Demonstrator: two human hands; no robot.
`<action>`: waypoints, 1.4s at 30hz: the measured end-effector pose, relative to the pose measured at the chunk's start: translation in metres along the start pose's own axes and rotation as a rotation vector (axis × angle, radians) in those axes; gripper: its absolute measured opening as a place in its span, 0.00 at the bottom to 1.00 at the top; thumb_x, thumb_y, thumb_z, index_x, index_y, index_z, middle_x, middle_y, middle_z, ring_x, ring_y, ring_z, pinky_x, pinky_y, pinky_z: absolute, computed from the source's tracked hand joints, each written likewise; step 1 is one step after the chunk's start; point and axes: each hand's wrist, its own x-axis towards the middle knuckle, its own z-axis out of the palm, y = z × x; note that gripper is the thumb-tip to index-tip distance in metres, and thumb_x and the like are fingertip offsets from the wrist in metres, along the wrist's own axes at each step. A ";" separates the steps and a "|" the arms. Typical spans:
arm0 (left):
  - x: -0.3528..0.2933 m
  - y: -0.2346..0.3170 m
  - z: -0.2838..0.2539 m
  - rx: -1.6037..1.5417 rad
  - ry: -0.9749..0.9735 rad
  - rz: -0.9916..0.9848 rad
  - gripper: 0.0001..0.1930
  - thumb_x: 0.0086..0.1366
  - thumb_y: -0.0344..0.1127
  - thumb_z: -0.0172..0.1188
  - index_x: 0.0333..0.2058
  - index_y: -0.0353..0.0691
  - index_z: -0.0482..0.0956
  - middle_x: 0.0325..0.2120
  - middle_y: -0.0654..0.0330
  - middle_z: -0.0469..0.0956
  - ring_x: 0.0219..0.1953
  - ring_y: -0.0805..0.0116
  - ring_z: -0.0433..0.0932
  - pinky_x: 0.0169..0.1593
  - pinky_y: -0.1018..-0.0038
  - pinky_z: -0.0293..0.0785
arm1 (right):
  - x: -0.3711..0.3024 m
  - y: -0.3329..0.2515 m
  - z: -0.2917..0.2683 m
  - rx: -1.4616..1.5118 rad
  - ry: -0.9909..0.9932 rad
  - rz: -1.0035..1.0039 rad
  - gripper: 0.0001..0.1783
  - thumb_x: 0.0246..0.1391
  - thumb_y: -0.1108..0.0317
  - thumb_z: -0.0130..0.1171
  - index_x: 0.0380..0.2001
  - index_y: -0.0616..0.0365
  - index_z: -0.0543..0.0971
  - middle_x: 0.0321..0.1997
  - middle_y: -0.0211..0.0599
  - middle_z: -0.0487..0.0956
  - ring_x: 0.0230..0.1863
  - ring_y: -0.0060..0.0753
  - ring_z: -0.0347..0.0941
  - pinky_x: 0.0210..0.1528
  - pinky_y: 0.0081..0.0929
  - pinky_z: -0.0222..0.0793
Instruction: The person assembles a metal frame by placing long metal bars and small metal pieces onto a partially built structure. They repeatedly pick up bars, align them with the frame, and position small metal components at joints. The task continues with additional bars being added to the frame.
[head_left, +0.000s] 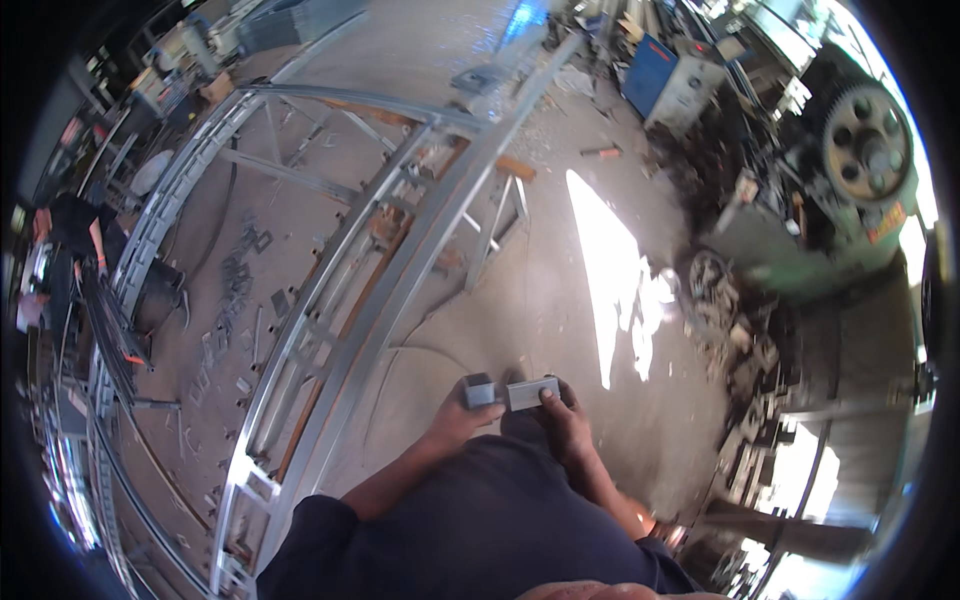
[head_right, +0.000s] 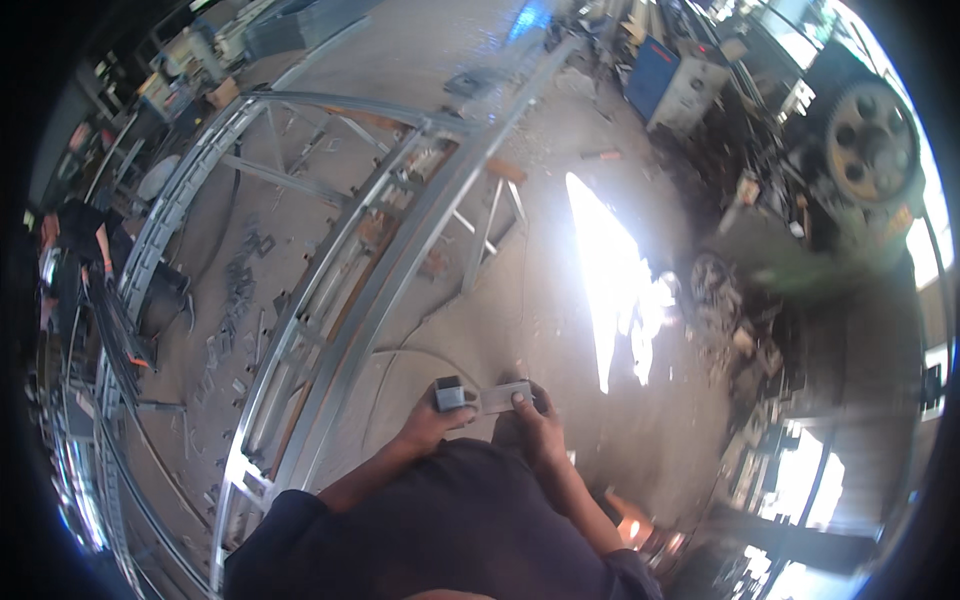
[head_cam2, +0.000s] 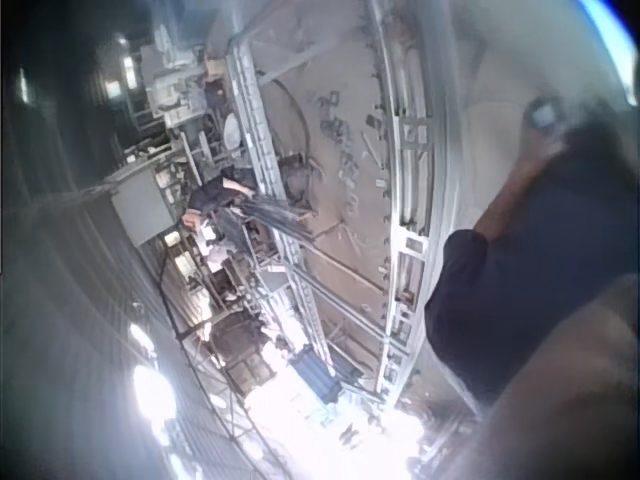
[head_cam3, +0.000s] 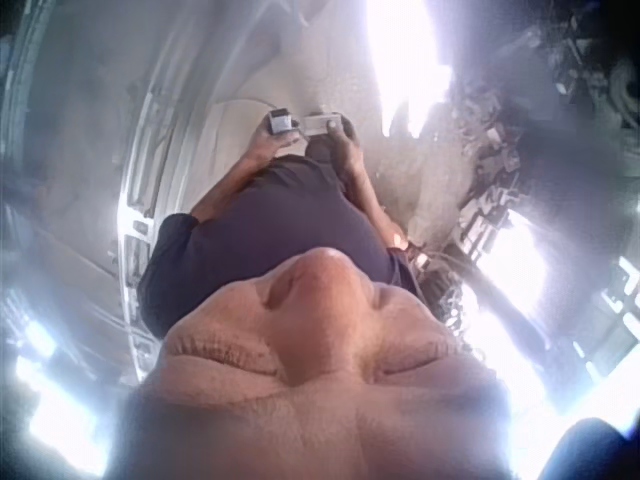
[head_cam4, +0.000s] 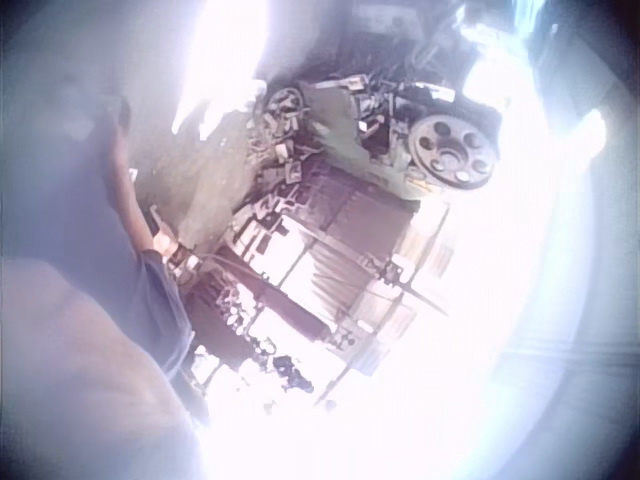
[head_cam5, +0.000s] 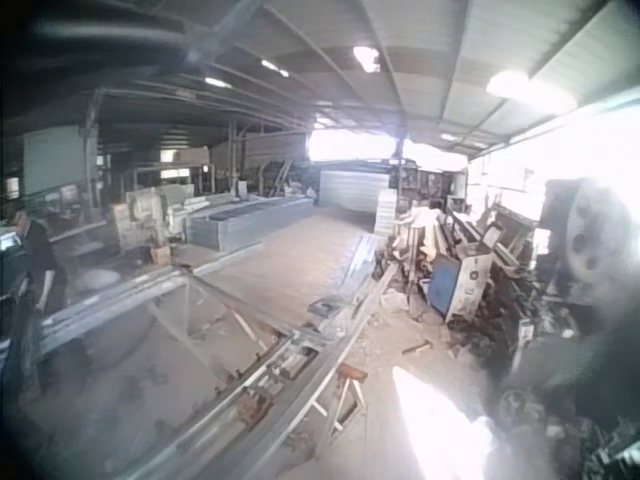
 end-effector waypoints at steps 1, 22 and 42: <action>0.019 0.012 -0.002 -0.004 0.032 -0.028 0.24 0.62 0.27 0.71 0.54 0.35 0.70 0.44 0.53 0.82 0.40 0.64 0.85 0.46 0.68 0.83 | 0.025 -0.023 0.000 -0.057 0.005 -0.001 0.37 0.66 0.63 0.63 0.71 0.66 0.61 0.62 0.48 0.73 0.62 0.41 0.73 0.63 0.37 0.72; 0.367 0.143 -0.028 -0.122 0.616 -0.166 0.27 0.62 0.35 0.72 0.55 0.33 0.70 0.42 0.53 0.84 0.39 0.65 0.84 0.46 0.69 0.81 | 0.688 -0.368 0.219 -0.373 -0.391 -0.255 0.15 0.64 0.66 0.65 0.51 0.58 0.81 0.49 0.40 0.83 0.48 0.38 0.81 0.53 0.34 0.77; 0.510 0.192 0.104 -0.705 1.296 -0.354 0.17 0.66 0.40 0.67 0.44 0.33 0.78 0.34 0.55 0.82 0.35 0.66 0.82 0.41 0.69 0.80 | 0.908 -0.320 0.338 -1.830 -0.770 -0.483 0.38 0.68 0.43 0.53 0.71 0.55 0.65 0.69 0.58 0.68 0.68 0.62 0.68 0.68 0.50 0.68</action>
